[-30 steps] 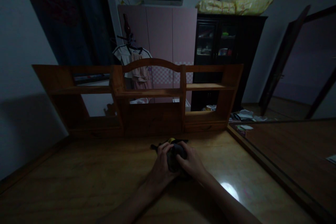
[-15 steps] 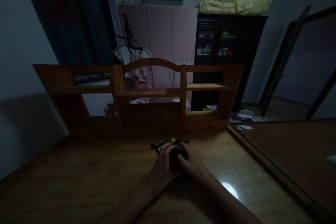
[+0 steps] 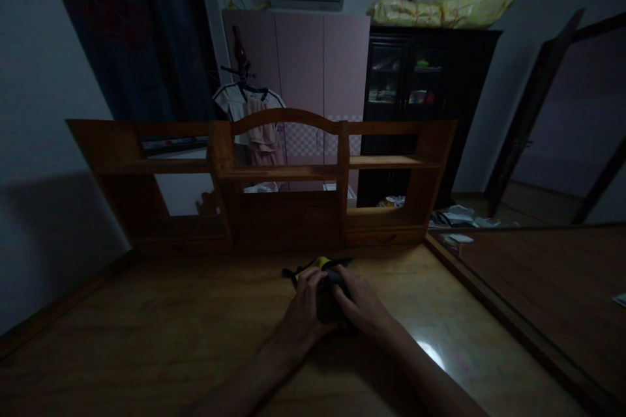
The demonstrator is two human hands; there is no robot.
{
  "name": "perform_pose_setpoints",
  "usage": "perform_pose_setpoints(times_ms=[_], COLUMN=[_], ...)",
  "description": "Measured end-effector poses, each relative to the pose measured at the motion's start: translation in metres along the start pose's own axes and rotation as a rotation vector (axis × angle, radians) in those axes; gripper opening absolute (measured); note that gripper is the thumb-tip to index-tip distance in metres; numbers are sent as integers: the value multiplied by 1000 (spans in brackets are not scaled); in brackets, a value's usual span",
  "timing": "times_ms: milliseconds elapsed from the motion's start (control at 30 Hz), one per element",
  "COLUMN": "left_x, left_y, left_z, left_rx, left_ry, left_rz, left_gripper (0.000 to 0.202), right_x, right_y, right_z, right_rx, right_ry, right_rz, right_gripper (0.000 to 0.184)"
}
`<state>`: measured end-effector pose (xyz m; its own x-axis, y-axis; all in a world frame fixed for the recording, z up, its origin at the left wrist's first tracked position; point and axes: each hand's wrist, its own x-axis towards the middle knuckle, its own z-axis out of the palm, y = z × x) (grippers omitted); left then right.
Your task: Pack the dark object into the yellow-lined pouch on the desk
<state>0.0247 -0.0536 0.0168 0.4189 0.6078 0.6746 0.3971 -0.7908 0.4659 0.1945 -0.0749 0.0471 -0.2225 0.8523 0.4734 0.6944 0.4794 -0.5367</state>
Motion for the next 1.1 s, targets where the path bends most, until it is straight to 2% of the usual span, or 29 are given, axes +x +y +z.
perform_pose_setpoints(times_ms=[200,400,533,1100], left_x=[1,3,4,5], left_y=[-1,-1,2,2], left_z=[1,2,1,2], left_rx=[-38,-54,-44,-49], left_ry=[65,107,117,146], left_rz=[-55,-81,-73,-117], left_gripper=[78,76,78,79], right_x=[0,5,6,6], right_y=[-2,-11,-8,1], right_z=[0,-1,3,6], right_rx=[7,-31,-51,97], right_ry=[35,199,291,363], right_rz=[1,-12,-36,-55], right_gripper=[36,30,18,14])
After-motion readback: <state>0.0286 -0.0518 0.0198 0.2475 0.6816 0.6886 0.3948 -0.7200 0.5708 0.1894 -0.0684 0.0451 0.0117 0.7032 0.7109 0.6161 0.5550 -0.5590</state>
